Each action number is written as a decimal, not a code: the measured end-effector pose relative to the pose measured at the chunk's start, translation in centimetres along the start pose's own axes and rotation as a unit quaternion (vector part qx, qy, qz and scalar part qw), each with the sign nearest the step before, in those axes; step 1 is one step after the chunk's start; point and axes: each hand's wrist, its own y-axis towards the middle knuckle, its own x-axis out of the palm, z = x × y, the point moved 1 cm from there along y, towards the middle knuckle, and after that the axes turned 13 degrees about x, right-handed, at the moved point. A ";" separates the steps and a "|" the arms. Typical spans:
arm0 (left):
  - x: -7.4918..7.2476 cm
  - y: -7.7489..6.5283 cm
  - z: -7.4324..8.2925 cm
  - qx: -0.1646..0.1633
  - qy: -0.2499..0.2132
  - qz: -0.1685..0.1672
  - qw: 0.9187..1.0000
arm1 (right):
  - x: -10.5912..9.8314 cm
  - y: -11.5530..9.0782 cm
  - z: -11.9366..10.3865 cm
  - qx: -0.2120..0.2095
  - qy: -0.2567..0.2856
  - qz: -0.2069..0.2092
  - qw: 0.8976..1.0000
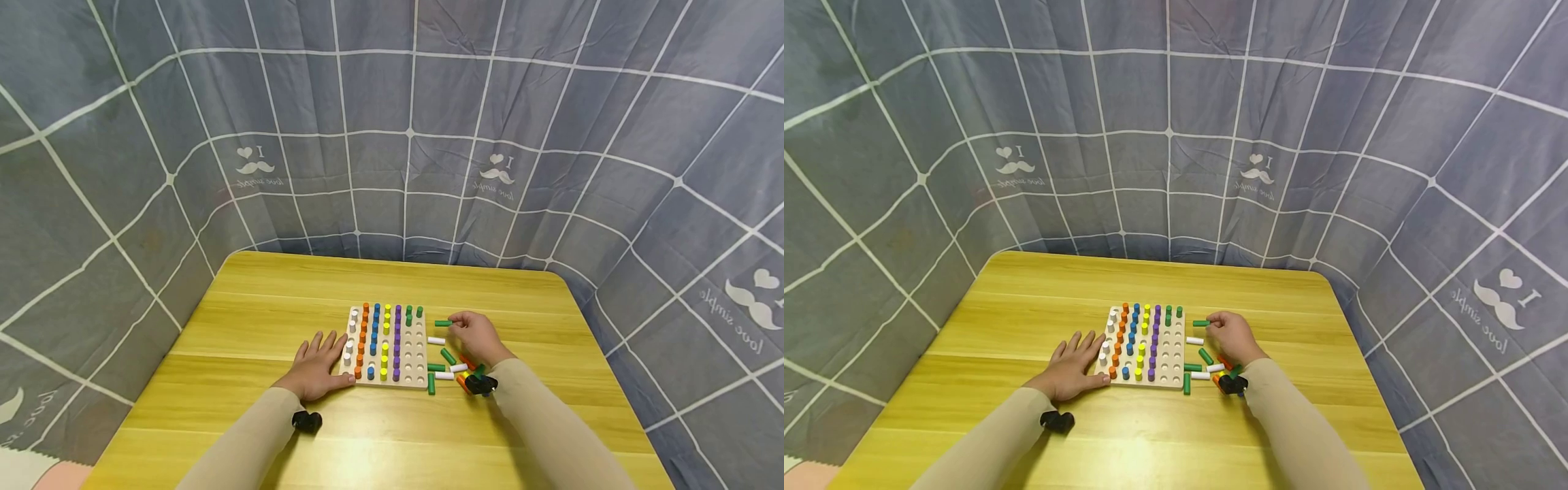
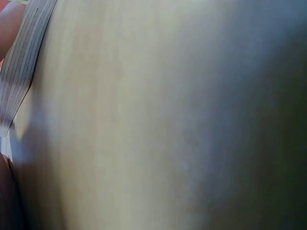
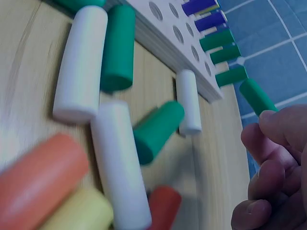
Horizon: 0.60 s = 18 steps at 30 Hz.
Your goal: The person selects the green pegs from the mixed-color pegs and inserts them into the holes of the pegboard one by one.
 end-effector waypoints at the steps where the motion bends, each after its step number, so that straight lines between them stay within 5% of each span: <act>1: 0.0 0.0 0.0 0.000 0.000 0.001 1.000 | 0.2 0.1 -0.2 -0.004 -0.002 0.002 1.000; 18: -0.6 -0.3 0.6 0.003 -0.002 -0.005 1.000 | 2.4 1.1 -2.4 0.000 -0.046 0.007 0.999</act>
